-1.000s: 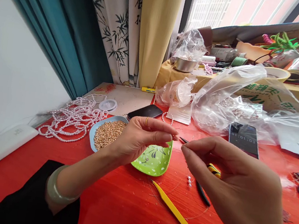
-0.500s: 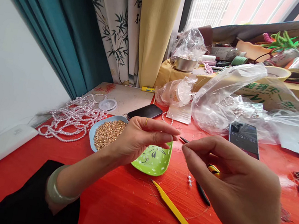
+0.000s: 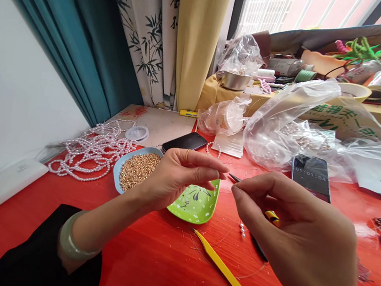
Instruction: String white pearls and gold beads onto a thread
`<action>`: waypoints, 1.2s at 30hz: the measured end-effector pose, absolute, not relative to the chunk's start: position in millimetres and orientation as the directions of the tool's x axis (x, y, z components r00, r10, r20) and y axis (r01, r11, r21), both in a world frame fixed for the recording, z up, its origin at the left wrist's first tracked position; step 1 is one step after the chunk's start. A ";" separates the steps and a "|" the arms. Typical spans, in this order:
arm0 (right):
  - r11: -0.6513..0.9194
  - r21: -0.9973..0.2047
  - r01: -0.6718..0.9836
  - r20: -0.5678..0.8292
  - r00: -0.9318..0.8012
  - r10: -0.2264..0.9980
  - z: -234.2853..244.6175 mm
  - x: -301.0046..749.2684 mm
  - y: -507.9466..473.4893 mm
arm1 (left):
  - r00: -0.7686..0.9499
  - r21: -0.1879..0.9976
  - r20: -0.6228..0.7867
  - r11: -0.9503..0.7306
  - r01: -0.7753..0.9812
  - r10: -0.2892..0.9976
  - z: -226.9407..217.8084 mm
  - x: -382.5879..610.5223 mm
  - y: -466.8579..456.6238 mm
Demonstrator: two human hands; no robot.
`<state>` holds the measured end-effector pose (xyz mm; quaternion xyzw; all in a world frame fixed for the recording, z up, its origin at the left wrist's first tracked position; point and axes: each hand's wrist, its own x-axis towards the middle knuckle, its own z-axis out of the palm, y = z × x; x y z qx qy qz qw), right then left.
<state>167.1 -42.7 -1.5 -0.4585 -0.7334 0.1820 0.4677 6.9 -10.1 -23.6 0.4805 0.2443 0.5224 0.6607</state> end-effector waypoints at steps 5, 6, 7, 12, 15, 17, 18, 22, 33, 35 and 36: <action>0.514 -0.702 0.493 0.518 -0.141 0.843 -3.7 165.4 -42.1 | 0.341 0.893 0.177 -0.005 -0.449 0.923 -24.0 6.5 -9.2; 0.515 -0.702 0.491 0.519 -0.143 0.843 -4.1 165.4 -42.2 | 0.342 0.894 0.177 -0.006 -0.447 0.923 -24.0 6.4 -9.3; 0.517 -0.702 0.490 0.520 -0.144 0.842 -4.3 165.5 -42.4 | 0.343 0.895 0.177 -0.006 -0.446 0.923 -23.9 6.3 -9.6; 0.520 -0.694 0.498 0.522 -0.150 0.840 -2.4 166.1 -42.6 | 0.356 0.900 0.179 -0.007 -0.436 0.917 -24.0 6.5 -10.9; 0.525 -0.692 0.496 0.522 -0.159 0.838 -1.1 165.9 -43.0 | 0.358 0.906 0.183 -0.016 -0.423 0.916 -24.2 6.7 -10.3; 0.527 -0.696 0.487 0.520 -0.163 0.838 -0.6 165.4 -43.2 | 0.347 0.908 0.180 -0.019 -0.418 0.921 -24.5 6.4 -9.6; 0.523 -0.701 0.484 0.517 -0.159 0.841 -0.4 165.1 -43.2 | 0.345 0.908 0.177 -0.018 -0.418 0.922 -24.7 6.2 -9.4; 0.501 -0.721 0.480 0.502 -0.138 0.854 0.3 164.5 -41.7 | 0.357 0.909 0.170 -0.006 -0.417 0.919 -26.3 5.2 -8.8; 0.477 -0.722 0.501 0.474 -0.144 0.869 -0.4 165.2 -43.2 | 0.321 0.933 0.107 0.017 -0.360 0.941 -25.8 5.9 -9.2; 0.469 -0.726 0.503 0.461 -0.150 0.875 0.0 164.3 -43.2 | 0.317 0.944 0.105 0.006 -0.329 0.943 -25.6 6.0 -9.6; 0.467 -0.728 0.502 0.458 -0.152 0.876 0.0 164.0 -42.9 | 0.319 0.949 0.106 0.000 -0.315 0.942 -25.7 6.0 -9.7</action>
